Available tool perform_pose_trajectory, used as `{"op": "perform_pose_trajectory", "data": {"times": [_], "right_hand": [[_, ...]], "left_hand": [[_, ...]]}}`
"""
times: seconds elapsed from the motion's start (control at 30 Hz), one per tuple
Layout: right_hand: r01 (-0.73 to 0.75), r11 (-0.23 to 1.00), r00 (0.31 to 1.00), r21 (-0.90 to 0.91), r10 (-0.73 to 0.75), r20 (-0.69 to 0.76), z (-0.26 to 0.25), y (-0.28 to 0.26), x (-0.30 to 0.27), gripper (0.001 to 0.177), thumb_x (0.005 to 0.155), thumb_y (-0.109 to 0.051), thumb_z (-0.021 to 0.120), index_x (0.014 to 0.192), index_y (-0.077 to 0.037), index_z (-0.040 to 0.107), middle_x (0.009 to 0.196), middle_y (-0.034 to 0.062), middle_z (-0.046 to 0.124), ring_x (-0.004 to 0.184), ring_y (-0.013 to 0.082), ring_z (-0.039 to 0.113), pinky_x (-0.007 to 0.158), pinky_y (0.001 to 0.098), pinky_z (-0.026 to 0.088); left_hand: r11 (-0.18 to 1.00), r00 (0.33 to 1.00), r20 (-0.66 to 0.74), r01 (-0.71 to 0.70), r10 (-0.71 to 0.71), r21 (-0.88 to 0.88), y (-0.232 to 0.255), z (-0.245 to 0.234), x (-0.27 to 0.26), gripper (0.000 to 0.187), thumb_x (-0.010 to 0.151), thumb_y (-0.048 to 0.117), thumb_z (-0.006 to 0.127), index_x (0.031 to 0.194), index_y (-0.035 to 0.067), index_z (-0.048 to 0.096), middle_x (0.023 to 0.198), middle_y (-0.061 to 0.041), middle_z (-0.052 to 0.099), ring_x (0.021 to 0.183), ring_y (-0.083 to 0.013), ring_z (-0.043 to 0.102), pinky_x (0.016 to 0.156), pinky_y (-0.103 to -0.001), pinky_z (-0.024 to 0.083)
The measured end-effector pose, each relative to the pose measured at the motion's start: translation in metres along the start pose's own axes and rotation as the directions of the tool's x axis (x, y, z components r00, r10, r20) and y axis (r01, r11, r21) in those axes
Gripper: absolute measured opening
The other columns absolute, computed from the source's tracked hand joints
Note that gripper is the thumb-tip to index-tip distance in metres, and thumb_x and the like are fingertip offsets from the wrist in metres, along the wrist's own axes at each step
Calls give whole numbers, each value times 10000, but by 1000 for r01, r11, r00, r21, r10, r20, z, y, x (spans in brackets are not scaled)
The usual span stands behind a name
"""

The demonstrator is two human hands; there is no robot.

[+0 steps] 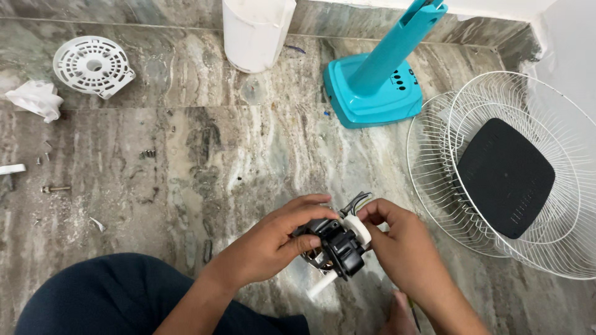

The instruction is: The person sits on the floor and uses a screwdriver to remove a white plastic cap from a fan motor, then reattaches the cap and adjusts the motor housing. Disassembled fan parts are visible nearby.

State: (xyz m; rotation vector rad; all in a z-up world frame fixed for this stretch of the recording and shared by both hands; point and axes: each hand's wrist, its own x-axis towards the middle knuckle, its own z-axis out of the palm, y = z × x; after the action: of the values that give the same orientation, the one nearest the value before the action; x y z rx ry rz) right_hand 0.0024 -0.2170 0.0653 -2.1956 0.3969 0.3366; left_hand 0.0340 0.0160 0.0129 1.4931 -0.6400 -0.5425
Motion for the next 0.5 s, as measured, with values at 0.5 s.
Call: {"op": "perform_pose_trajectory", "data": {"times": [0.5], "right_hand": [[44,997,998,59,-47,50,-3,-3,-1,94,867,-21,657,883,-13,749,762,50,770,678,82,658,612,255,536]], "left_hand": [[995,999,46,19,-15,-96,1,-2,-2,404,963,164,674,1361,147,602,1556,-96,481,1365,-251,564,975,-362,540]]}}
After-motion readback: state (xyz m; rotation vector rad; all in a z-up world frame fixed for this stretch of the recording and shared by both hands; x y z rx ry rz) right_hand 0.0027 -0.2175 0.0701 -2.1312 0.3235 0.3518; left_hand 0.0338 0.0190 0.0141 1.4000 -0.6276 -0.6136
